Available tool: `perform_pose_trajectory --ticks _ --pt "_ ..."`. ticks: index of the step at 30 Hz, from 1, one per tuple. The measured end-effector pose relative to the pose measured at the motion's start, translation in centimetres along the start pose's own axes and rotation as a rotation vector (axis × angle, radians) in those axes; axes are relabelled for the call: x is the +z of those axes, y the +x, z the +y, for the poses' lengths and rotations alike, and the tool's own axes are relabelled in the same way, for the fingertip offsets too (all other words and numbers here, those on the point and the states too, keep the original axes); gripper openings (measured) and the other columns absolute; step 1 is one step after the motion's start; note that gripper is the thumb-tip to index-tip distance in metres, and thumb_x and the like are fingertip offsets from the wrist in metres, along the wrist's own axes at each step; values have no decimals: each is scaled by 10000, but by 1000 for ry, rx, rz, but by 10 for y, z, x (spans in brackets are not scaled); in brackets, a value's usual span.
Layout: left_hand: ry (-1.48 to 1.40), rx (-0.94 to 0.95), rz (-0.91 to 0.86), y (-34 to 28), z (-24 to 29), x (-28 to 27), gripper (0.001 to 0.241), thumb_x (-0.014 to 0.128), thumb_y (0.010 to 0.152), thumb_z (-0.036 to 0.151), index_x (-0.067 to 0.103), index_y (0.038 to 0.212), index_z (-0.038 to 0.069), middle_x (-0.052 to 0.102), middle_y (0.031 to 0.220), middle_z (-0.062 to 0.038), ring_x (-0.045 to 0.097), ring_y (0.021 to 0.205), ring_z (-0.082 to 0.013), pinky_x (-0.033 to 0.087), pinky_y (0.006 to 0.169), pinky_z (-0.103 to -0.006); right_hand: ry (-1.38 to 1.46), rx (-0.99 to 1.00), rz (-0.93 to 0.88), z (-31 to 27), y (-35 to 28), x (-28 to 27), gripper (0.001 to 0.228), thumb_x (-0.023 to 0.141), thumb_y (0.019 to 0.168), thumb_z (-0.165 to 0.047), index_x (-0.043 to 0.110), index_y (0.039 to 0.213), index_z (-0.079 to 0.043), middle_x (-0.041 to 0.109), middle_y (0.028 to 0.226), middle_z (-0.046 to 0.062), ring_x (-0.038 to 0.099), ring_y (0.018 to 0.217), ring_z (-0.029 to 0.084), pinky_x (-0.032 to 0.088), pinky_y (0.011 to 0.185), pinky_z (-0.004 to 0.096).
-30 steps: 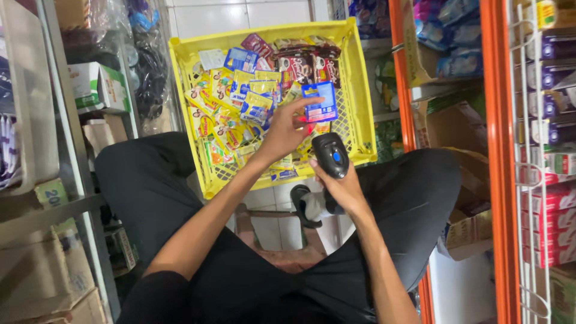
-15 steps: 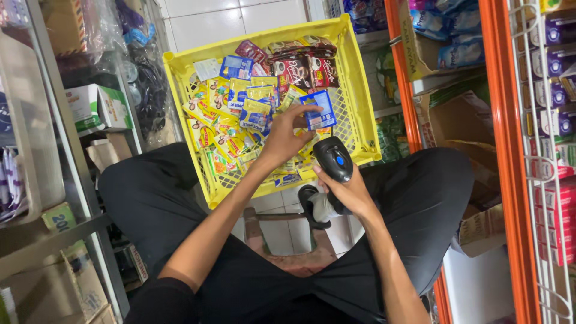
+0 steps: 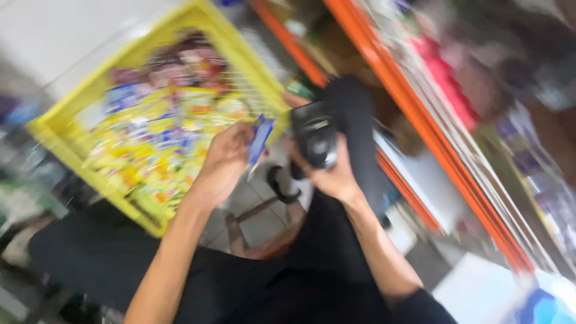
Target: The person picks up product sachets from a yellow crate, scans them using a handheld barcode scanner, and places sachets onto store shelves.
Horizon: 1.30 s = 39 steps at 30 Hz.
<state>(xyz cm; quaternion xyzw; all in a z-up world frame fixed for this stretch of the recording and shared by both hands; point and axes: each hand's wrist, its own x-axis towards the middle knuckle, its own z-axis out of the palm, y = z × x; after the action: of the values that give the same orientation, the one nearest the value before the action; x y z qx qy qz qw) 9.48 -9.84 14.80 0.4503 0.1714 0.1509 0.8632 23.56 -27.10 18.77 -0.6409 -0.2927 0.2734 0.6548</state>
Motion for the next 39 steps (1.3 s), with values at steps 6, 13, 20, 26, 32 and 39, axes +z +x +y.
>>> perform_pose_trajectory --ticks 6,13,20,26,32,39 --pt "-8 -431 -587 -36 -45 124 408 772 926 40 618 1293 -47 696 1172 -177 697 1057 -298 587 939 -500 -588 -93 -89 -28 -129 -125 716 913 744 -93 515 1336 -30 614 1267 187 597 1191 281 477 1076 382" --pt "349 -550 -768 -42 -107 220 628 302 1053 504 428 1503 85 524 1478 3 475 1378 -126 315 1176 -340 -710 27 336 -93 -252 -203 783 858 717 -56 502 1411 15 573 1365 219 566 1285 322 451 1054 390" --pt "728 -137 -962 -25 -74 381 304 728 952 170 708 1211 12 756 1007 -85 612 896 -140 523 839 -301 -543 -14 667 -137 -281 -246 647 789 738 -21 561 1343 15 660 1258 150 604 1093 258 482 995 328" --pt "752 185 -902 -1 -80 479 348 710 925 241 670 1198 29 760 935 -94 732 799 -178 566 751 -337 -365 -118 1293 -128 -301 -276 141 752 900 -73 723 1031 -27 714 929 26 637 853 76 524 776 257" --pt "1055 441 -879 34 -140 522 375 769 899 355 707 1128 65 752 951 -135 700 841 -322 532 750 -442 -123 -90 1458 -115 -314 -284 149 765 909 -146 704 1007 -52 690 867 -42 623 776 38 513 705 230" --pt "1327 249 -1073 74 -154 524 564 787 812 468 679 1224 98 673 1235 -160 610 1149 -356 457 980 -478 -260 19 1363 -93 -309 -275 295 787 916 -167 586 1088 -36 617 866 -27 545 755 53 473 663 232"
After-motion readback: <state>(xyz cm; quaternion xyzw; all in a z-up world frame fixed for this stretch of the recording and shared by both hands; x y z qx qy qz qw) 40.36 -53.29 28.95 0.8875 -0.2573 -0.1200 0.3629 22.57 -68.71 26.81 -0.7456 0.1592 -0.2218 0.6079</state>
